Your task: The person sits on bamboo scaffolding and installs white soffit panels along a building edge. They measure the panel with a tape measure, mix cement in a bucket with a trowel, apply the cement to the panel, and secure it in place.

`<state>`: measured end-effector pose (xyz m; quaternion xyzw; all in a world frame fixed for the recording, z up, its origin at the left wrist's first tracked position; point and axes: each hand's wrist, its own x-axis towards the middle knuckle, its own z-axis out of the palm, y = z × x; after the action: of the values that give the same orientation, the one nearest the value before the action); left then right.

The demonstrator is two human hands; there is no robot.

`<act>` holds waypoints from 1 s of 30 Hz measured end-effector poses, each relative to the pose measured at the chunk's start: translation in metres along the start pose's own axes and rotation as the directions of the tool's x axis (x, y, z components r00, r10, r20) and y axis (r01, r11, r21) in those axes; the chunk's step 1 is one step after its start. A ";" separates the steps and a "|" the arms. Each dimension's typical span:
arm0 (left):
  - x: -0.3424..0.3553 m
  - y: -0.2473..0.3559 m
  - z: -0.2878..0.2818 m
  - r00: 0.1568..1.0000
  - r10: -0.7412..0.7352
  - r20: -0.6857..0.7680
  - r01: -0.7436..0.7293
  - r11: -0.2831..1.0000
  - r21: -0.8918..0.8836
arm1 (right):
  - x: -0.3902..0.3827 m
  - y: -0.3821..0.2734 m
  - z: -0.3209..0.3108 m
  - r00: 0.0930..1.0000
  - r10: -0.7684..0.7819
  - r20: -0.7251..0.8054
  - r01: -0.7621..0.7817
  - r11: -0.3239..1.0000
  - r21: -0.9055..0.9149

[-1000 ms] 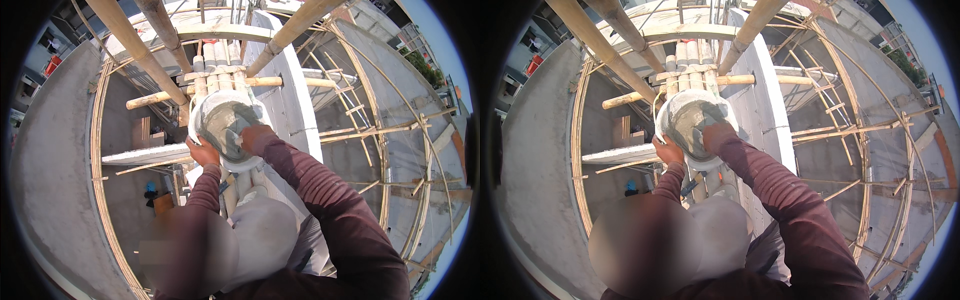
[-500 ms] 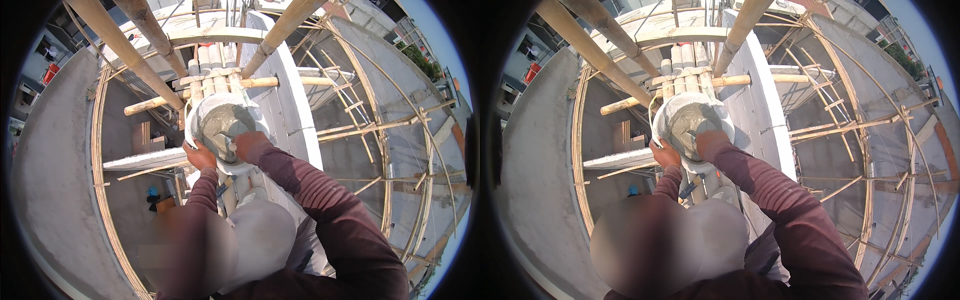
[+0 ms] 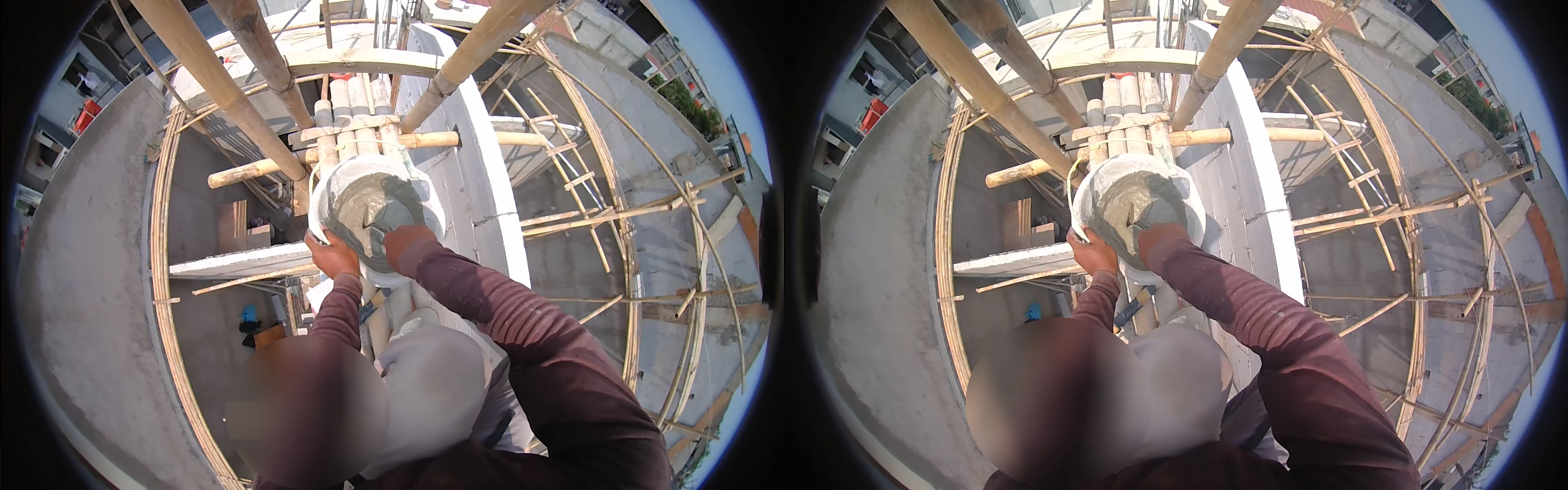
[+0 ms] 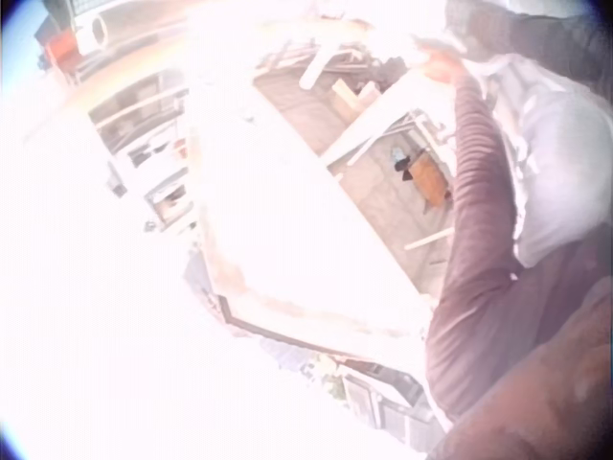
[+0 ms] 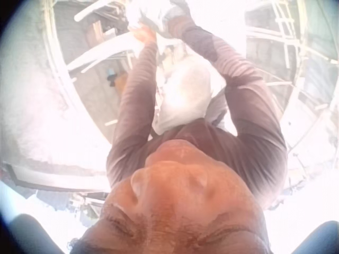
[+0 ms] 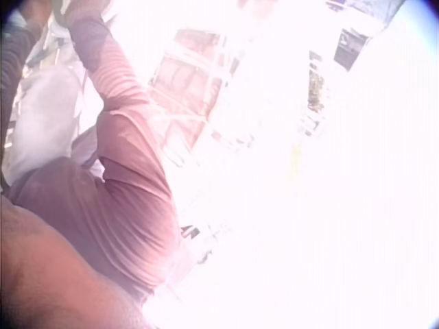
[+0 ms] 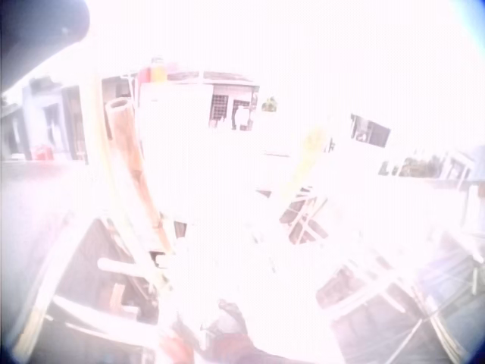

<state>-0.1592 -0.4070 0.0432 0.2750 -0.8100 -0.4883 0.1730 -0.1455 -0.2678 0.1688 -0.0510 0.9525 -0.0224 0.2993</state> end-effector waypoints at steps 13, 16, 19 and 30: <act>-0.010 0.014 0.000 1.000 -0.017 0.020 0.018 0.998 -0.059 | 0.010 0.014 -0.003 0.989 0.143 -0.045 -0.135 0.979 0.150; 0.000 0.004 -0.003 1.000 -0.010 0.015 0.011 1.000 -0.023 | -0.001 -0.005 0.007 0.997 -0.065 0.043 0.067 0.997 -0.047; -0.003 0.003 0.002 0.999 0.034 0.016 -0.033 0.999 -0.042 | 0.005 0.032 0.001 0.993 0.068 -0.100 -0.048 0.979 0.196; 0.005 0.008 0.000 1.000 0.004 0.021 -0.004 1.000 -0.013 | 0.006 0.007 0.006 0.997 0.046 -0.063 -0.037 0.989 0.144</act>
<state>-0.1651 -0.4071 0.0507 0.2670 -0.8092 -0.4959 0.1673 -0.1477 -0.2618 0.1598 -0.0088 0.9587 -0.0859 0.2709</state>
